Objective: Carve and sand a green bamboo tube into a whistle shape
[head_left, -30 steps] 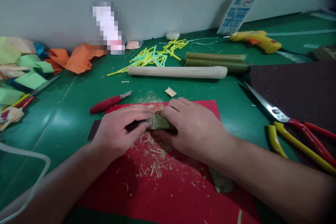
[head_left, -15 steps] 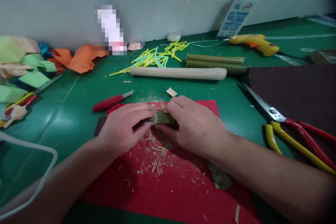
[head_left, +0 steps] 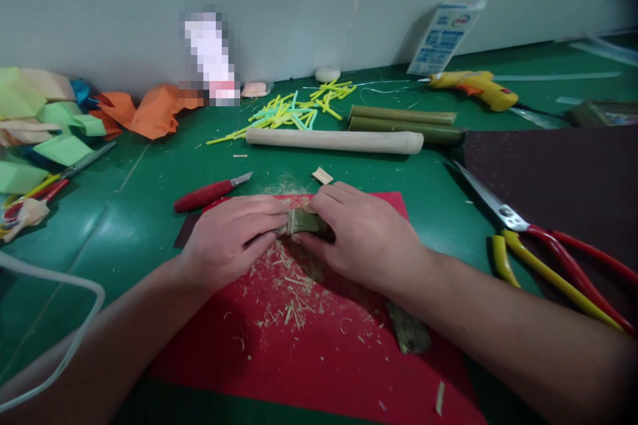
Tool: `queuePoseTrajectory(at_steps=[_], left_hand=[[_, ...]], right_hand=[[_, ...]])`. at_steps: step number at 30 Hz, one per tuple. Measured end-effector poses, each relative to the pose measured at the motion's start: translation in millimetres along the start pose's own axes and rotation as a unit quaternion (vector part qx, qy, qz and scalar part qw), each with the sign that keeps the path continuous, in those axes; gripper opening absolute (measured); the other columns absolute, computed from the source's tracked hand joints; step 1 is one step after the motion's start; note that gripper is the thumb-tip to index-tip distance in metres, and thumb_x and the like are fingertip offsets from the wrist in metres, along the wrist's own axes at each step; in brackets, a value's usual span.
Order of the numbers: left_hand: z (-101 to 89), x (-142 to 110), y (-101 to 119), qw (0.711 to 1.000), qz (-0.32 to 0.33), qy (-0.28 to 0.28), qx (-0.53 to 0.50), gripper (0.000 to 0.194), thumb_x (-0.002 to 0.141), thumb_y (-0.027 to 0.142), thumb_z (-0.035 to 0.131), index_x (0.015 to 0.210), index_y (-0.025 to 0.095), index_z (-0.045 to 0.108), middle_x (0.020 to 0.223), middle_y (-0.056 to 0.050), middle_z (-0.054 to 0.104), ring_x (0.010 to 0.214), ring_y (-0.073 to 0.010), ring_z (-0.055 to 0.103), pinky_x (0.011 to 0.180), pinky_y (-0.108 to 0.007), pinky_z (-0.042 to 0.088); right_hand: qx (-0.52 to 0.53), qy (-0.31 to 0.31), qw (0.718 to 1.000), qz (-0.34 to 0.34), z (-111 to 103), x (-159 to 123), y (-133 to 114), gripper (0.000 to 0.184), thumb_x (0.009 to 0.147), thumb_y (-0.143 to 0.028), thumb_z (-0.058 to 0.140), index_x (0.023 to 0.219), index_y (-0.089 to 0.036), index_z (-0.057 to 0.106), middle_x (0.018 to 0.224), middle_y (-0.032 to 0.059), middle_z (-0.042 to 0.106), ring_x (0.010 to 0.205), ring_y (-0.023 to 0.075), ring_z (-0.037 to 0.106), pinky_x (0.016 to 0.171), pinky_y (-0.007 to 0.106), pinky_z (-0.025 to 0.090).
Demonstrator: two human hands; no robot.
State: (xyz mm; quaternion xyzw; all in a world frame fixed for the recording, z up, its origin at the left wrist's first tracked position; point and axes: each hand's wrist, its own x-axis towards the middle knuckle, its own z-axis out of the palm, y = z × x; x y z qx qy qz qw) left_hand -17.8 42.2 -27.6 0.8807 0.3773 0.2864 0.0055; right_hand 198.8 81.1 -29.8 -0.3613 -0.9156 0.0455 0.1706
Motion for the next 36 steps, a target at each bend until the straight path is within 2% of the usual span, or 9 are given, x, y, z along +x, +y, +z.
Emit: queuePoseTrajectory(at_steps=[7,15,21,26,30,36], left_hand=[[8.7,11.1,4.2,0.997,-0.075,0.015,-0.021,0.017,0.092,0.022,0.057,0.102,0.017,0.070,0.104,-0.006,0.075,0.099,-0.0189,0.070,0.094,-0.033,0.056],[6.9,6.0,7.8,1.000,-0.016,0.011,0.024,0.019,0.091,0.016,0.056,0.105,0.015,0.069,0.106,-0.008,0.074,0.104,-0.0204,0.068,0.097,-0.035,0.054],[9.6,11.2,7.8,0.998,-0.059,0.032,-0.011,0.014,0.092,0.019,0.055,0.092,0.016,0.069,0.098,-0.007,0.074,0.095,-0.0186,0.070,0.090,-0.033,0.056],[7.6,9.4,10.2,0.999,-0.043,0.012,0.002,0.017,0.092,0.017,0.055,0.102,0.017,0.069,0.103,-0.007,0.074,0.103,-0.0201,0.068,0.097,-0.035,0.053],[8.0,12.3,10.7,0.997,-0.066,0.029,-0.016,0.015,0.093,0.019,0.054,0.089,0.016,0.069,0.096,-0.007,0.075,0.092,-0.0188,0.070,0.089,-0.033,0.056],[8.2,9.6,9.5,0.999,-0.035,0.011,0.004,0.018,0.092,0.019,0.054,0.102,0.016,0.069,0.102,-0.008,0.074,0.101,-0.0214,0.068,0.094,-0.037,0.055]], right_hand=[[0.015,-0.007,1.000,-0.003,-1.0,1.0,-1.2,0.019,0.088,-0.037,0.060,0.086,-0.018,0.059,0.083,0.0057,0.062,0.083,0.0218,0.056,0.067,0.032,0.041],[0.006,-0.014,1.000,0.001,-2.3,0.7,-2.6,0.022,0.088,-0.039,0.060,0.088,-0.017,0.061,0.082,0.0061,0.061,0.085,0.0228,0.056,0.070,0.033,0.041],[0.023,-0.008,1.000,-0.003,-0.6,0.2,-1.9,0.019,0.086,-0.035,0.062,0.088,-0.016,0.060,0.084,0.0060,0.061,0.085,0.0223,0.056,0.071,0.033,0.041],[0.039,-0.008,0.999,0.012,0.8,0.2,-1.0,0.021,0.088,-0.039,0.059,0.088,-0.017,0.060,0.084,0.0056,0.061,0.085,0.0222,0.056,0.069,0.033,0.041],[0.038,-0.006,0.999,-0.003,0.4,0.1,-1.7,0.020,0.087,-0.035,0.061,0.090,-0.016,0.060,0.085,0.0060,0.061,0.087,0.0225,0.056,0.071,0.033,0.041],[0.044,-0.019,0.999,0.017,-1.8,-0.2,-2.5,0.022,0.088,-0.039,0.060,0.090,-0.018,0.060,0.087,0.0054,0.061,0.085,0.0220,0.057,0.068,0.032,0.040]])
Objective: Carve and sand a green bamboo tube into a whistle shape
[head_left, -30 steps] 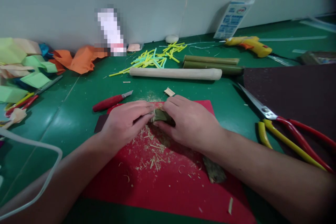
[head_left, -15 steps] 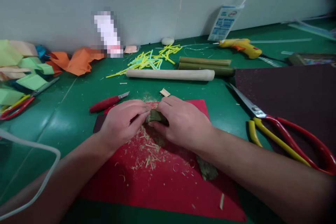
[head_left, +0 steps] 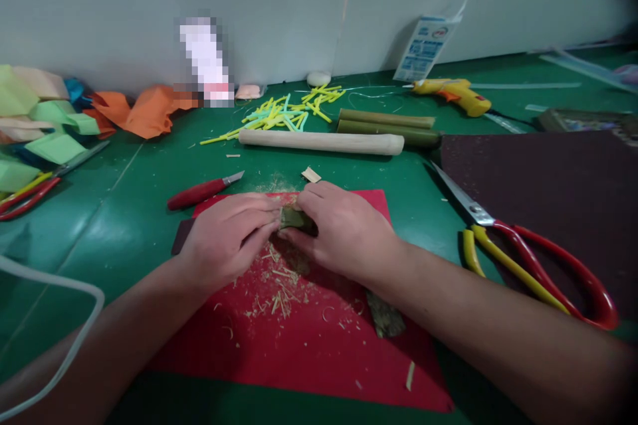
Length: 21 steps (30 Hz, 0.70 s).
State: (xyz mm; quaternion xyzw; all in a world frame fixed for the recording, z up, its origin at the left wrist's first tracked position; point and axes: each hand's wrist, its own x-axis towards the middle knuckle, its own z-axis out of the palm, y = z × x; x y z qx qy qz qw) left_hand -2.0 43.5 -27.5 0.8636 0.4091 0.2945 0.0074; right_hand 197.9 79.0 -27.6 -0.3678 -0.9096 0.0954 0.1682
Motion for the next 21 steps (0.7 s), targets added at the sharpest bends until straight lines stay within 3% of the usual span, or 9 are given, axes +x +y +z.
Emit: queuePoseTrajectory(at_steps=[4,9,14,21], left_hand=[[1.7,2.1,-1.3,1.000,-0.015,0.014,-0.010,0.016,0.093,0.022,0.053,0.090,0.015,0.068,0.092,-0.008,0.074,0.090,-0.0196,0.069,0.086,-0.033,0.057],[1.6,1.4,0.9,0.999,0.025,0.009,0.033,0.016,0.092,0.017,0.054,0.098,0.014,0.068,0.100,-0.009,0.074,0.099,-0.0216,0.068,0.094,-0.037,0.054],[3.6,3.4,0.5,1.000,-0.014,0.020,-0.002,0.017,0.093,0.021,0.053,0.087,0.015,0.067,0.092,-0.008,0.074,0.089,-0.0189,0.069,0.083,-0.032,0.057],[3.2,3.2,2.1,0.999,0.022,0.029,-0.009,0.013,0.091,0.017,0.055,0.093,0.014,0.068,0.095,-0.008,0.074,0.095,-0.0194,0.069,0.089,-0.035,0.056]], right_hand=[[0.002,0.000,1.000,-0.005,-1.0,0.7,0.1,0.021,0.086,-0.037,0.062,0.090,-0.017,0.060,0.088,0.0060,0.062,0.087,0.0222,0.056,0.070,0.032,0.040],[0.009,-0.002,1.000,0.004,-1.3,1.0,-0.4,0.021,0.087,-0.039,0.060,0.088,-0.018,0.060,0.087,0.0054,0.062,0.086,0.0210,0.057,0.068,0.031,0.039],[0.012,-0.002,1.000,0.004,-0.3,0.4,-0.8,0.020,0.087,-0.037,0.061,0.090,-0.018,0.060,0.090,0.0060,0.062,0.089,0.0214,0.056,0.069,0.031,0.040],[0.019,-0.004,1.000,0.017,-0.4,0.7,-0.9,0.019,0.086,-0.038,0.061,0.086,-0.018,0.060,0.088,0.0053,0.063,0.086,0.0213,0.056,0.067,0.032,0.040]])
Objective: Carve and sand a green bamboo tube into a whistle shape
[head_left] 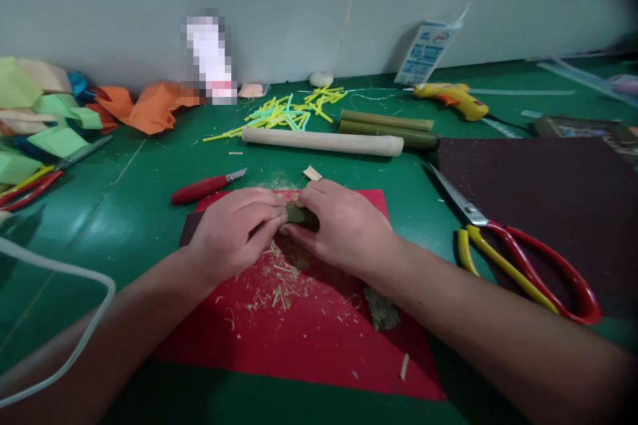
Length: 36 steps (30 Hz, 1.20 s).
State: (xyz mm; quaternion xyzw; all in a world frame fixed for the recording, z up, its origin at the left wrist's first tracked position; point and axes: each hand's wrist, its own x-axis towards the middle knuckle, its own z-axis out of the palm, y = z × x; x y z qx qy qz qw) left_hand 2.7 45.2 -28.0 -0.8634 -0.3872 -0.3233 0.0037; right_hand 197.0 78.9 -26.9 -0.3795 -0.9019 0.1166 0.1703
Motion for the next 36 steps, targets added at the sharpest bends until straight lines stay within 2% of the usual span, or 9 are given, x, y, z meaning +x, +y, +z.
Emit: queuePoseTrajectory(at_steps=[4,9,14,20,24,30,34,36], left_hand=[[2.0,1.7,-3.3,0.998,-0.043,-0.001,-0.043,0.013,0.092,0.019,0.056,0.086,0.013,0.067,0.091,-0.009,0.074,0.089,-0.0183,0.069,0.085,-0.032,0.057],[0.1,0.2,-2.5,1.000,-0.011,-0.004,-0.022,0.011,0.090,0.015,0.057,0.092,0.013,0.067,0.095,-0.009,0.074,0.094,-0.0192,0.068,0.091,-0.033,0.054],[1.0,1.7,-1.1,0.998,-0.052,0.003,-0.044,0.015,0.092,0.019,0.056,0.083,0.013,0.067,0.090,-0.009,0.074,0.088,-0.0187,0.069,0.083,-0.031,0.056],[0.3,-0.5,0.7,1.000,-0.021,0.002,-0.017,0.011,0.090,0.014,0.057,0.090,0.012,0.068,0.093,-0.009,0.074,0.093,-0.0181,0.068,0.089,-0.030,0.054],[2.0,1.7,-0.6,0.997,-0.061,0.001,-0.037,0.016,0.092,0.018,0.054,0.084,0.013,0.067,0.089,-0.009,0.073,0.086,-0.0187,0.069,0.081,-0.031,0.056],[-0.5,-1.6,3.6,0.998,-0.048,0.001,-0.027,0.012,0.090,0.014,0.055,0.091,0.014,0.067,0.095,-0.009,0.073,0.094,-0.0203,0.067,0.087,-0.034,0.055],[0.8,-0.6,2.7,0.997,-0.070,-0.005,-0.036,0.015,0.091,0.016,0.055,0.083,0.013,0.067,0.089,-0.009,0.073,0.085,-0.0189,0.068,0.079,-0.032,0.056],[1.0,-1.6,2.7,0.997,-0.070,0.001,-0.034,0.013,0.091,0.015,0.056,0.086,0.013,0.068,0.090,-0.008,0.073,0.086,-0.0186,0.068,0.081,-0.031,0.055]], right_hand=[[0.010,-0.002,1.000,0.001,-0.2,-0.2,-0.2,0.019,0.086,-0.036,0.062,0.090,-0.018,0.061,0.090,0.0056,0.063,0.088,0.0214,0.057,0.068,0.031,0.040],[0.002,-0.008,1.000,0.012,0.1,-0.1,0.6,0.020,0.086,-0.039,0.061,0.085,-0.019,0.059,0.087,0.0047,0.062,0.086,0.0209,0.056,0.066,0.031,0.039],[0.003,-0.009,1.000,0.003,0.2,-0.3,-0.7,0.020,0.087,-0.037,0.060,0.088,-0.018,0.060,0.089,0.0052,0.061,0.087,0.0206,0.055,0.068,0.031,0.039],[0.003,0.001,1.000,0.007,1.0,1.1,0.5,0.022,0.085,-0.040,0.062,0.082,-0.019,0.058,0.082,0.0033,0.059,0.081,0.0200,0.054,0.064,0.031,0.037],[0.012,0.009,1.000,-0.012,1.9,0.2,1.5,0.020,0.086,-0.038,0.062,0.083,-0.019,0.058,0.082,0.0027,0.059,0.080,0.0190,0.053,0.066,0.031,0.037],[0.002,0.006,1.000,-0.001,1.4,-1.2,1.4,0.022,0.085,-0.040,0.063,0.079,-0.020,0.057,0.080,0.0022,0.058,0.076,0.0184,0.052,0.064,0.031,0.037],[0.009,0.003,1.000,-0.001,0.9,-0.6,0.9,0.021,0.086,-0.040,0.062,0.083,-0.019,0.059,0.082,0.0024,0.059,0.079,0.0190,0.053,0.066,0.031,0.037],[0.010,0.000,1.000,0.009,1.2,0.2,1.1,0.021,0.085,-0.040,0.063,0.081,-0.020,0.058,0.081,0.0022,0.059,0.079,0.0190,0.052,0.064,0.030,0.036]])
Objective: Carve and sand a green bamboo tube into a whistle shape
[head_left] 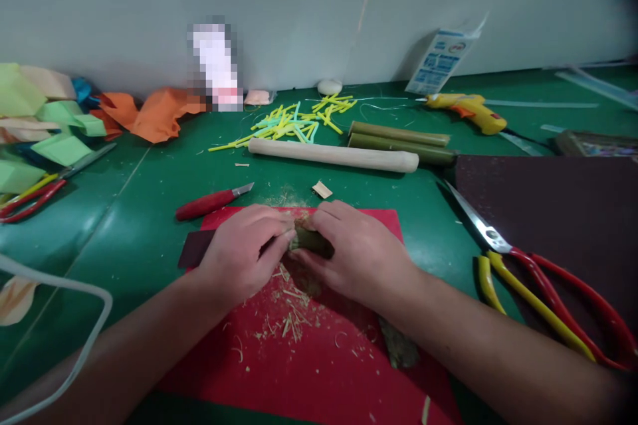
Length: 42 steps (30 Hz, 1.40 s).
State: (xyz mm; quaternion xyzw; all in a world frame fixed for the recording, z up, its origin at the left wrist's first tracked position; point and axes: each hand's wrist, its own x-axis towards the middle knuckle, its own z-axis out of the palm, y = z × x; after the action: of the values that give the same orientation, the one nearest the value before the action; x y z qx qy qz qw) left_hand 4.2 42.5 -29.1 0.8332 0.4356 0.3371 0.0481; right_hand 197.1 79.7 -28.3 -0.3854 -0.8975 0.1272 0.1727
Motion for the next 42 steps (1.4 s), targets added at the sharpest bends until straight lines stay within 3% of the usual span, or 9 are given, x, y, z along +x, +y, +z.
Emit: queuePoseTrajectory(at_steps=[4,8,13,17,23,37,42], left_hand=[[0.9,-2.6,-0.8,1.000,0.006,0.010,0.017,0.011,0.089,0.014,0.057,0.089,0.014,0.068,0.094,-0.008,0.073,0.091,-0.0193,0.068,0.087,-0.032,0.054],[1.9,-1.9,-1.9,1.000,-0.018,0.013,-0.009,0.013,0.090,0.017,0.058,0.080,0.014,0.067,0.088,-0.007,0.073,0.083,-0.0178,0.068,0.078,-0.031,0.055],[0.7,-3.0,1.5,1.000,0.003,0.015,-0.009,0.011,0.090,0.015,0.057,0.090,0.015,0.068,0.093,-0.007,0.074,0.090,-0.0180,0.068,0.086,-0.032,0.055],[2.2,4.6,-4.0,0.998,-0.042,0.007,-0.038,0.015,0.090,0.018,0.057,0.079,0.015,0.067,0.087,-0.006,0.074,0.083,-0.0176,0.069,0.079,-0.031,0.056],[-8.8,4.7,-9.7,0.988,-0.111,0.105,-0.029,0.010,0.090,0.020,0.059,0.087,0.017,0.068,0.094,-0.004,0.074,0.090,-0.0156,0.068,0.091,-0.031,0.053],[-1.4,-0.4,0.1,0.994,-0.050,0.065,-0.066,0.011,0.090,0.019,0.058,0.090,0.015,0.068,0.090,-0.006,0.073,0.082,-0.0152,0.068,0.078,-0.028,0.056],[3.7,2.9,-2.8,0.995,-0.041,0.055,-0.065,0.011,0.090,0.019,0.058,0.091,0.014,0.068,0.091,-0.008,0.073,0.084,-0.0161,0.068,0.080,-0.029,0.055]], right_hand=[[-0.004,0.002,1.000,0.006,1.9,1.1,0.5,0.023,0.085,-0.041,0.063,0.077,-0.020,0.055,0.080,0.0018,0.057,0.077,0.0183,0.052,0.062,0.030,0.035],[0.003,0.003,1.000,0.006,2.2,0.3,0.4,0.022,0.085,-0.040,0.062,0.079,-0.020,0.055,0.081,0.0018,0.057,0.079,0.0187,0.052,0.064,0.030,0.035],[0.003,-0.008,1.000,0.014,0.5,0.0,1.1,0.023,0.085,-0.041,0.061,0.078,-0.020,0.056,0.081,0.0019,0.058,0.079,0.0188,0.053,0.063,0.031,0.035],[0.007,-0.010,1.000,0.009,0.3,1.0,1.7,0.019,0.085,-0.039,0.062,0.084,-0.020,0.059,0.083,0.0027,0.059,0.080,0.0190,0.053,0.063,0.030,0.036],[-0.021,-0.015,1.000,-0.008,-0.1,-0.9,1.2,0.022,0.086,-0.041,0.059,0.082,-0.020,0.058,0.083,0.0039,0.059,0.079,0.0191,0.052,0.063,0.030,0.036],[-0.040,0.022,0.997,-0.069,-3.9,-14.1,-2.0,0.019,0.081,-0.029,0.063,0.094,-0.016,0.061,0.086,0.0059,0.064,0.081,0.0213,0.054,0.067,0.032,0.040],[-0.049,0.022,0.997,-0.057,-5.8,-21.9,4.6,0.017,0.081,-0.028,0.065,0.092,-0.016,0.063,0.091,0.0080,0.066,0.084,0.0238,0.054,0.071,0.035,0.042]])
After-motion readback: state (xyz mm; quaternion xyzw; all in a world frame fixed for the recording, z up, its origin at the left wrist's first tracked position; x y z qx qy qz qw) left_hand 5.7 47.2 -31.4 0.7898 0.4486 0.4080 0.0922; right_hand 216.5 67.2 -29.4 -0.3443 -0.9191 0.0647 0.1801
